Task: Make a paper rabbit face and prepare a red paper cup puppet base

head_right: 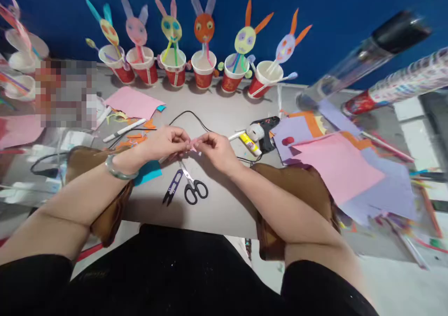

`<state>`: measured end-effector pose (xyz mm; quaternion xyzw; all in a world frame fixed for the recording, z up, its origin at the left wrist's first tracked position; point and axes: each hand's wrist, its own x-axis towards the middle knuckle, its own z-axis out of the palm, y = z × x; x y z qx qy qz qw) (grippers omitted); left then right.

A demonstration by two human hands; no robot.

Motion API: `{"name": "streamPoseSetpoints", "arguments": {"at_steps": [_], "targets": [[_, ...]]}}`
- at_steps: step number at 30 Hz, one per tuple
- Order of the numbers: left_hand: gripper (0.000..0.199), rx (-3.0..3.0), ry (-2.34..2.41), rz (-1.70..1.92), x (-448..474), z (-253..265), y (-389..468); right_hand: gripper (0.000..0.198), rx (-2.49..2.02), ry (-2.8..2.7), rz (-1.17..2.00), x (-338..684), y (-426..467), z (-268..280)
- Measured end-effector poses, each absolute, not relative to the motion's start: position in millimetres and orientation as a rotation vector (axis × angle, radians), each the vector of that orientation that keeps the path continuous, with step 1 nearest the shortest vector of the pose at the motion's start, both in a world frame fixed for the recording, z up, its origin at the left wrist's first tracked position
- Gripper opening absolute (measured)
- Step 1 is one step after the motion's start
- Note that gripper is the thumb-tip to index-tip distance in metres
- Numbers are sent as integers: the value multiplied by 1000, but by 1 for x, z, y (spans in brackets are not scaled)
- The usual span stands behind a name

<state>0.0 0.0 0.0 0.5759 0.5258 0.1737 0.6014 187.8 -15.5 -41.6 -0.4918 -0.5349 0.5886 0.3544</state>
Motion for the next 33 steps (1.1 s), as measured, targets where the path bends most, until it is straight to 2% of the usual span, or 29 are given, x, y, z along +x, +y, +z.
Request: {"name": "streamPoseSetpoints", "arguments": {"at_steps": [5,9,14,17,20,23,26,33], "targets": [[18,1341,1258,381,-1,7,0,25,-1304,-1366,1499,193,-16,-41],[13,1487,1334,366,-13,5,6,24,-1291,-1308,1520,194,-15,-39],[21,1876,1478,203,-32,-4,18,22,-1340,-1360,1444,199,-10,-39],[12,2168,1590,118,-34,-8,18,24,-1373,-1403,1422,204,-5,-41],[30,2407,1700,205,-30,-10,13,21,-1417,-1489,1402,210,-1,-41],[26,2648,1437,214,-23,-11,4,15,-1426,-1584,1436,216,0,-37],[23,2840,1046,35,-17,-15,-6,12,-1436,-1661,1506,219,-4,-32],[47,2935,914,-146,-14,-23,-20,12,-1498,-1825,1555,222,-16,-40]]}}
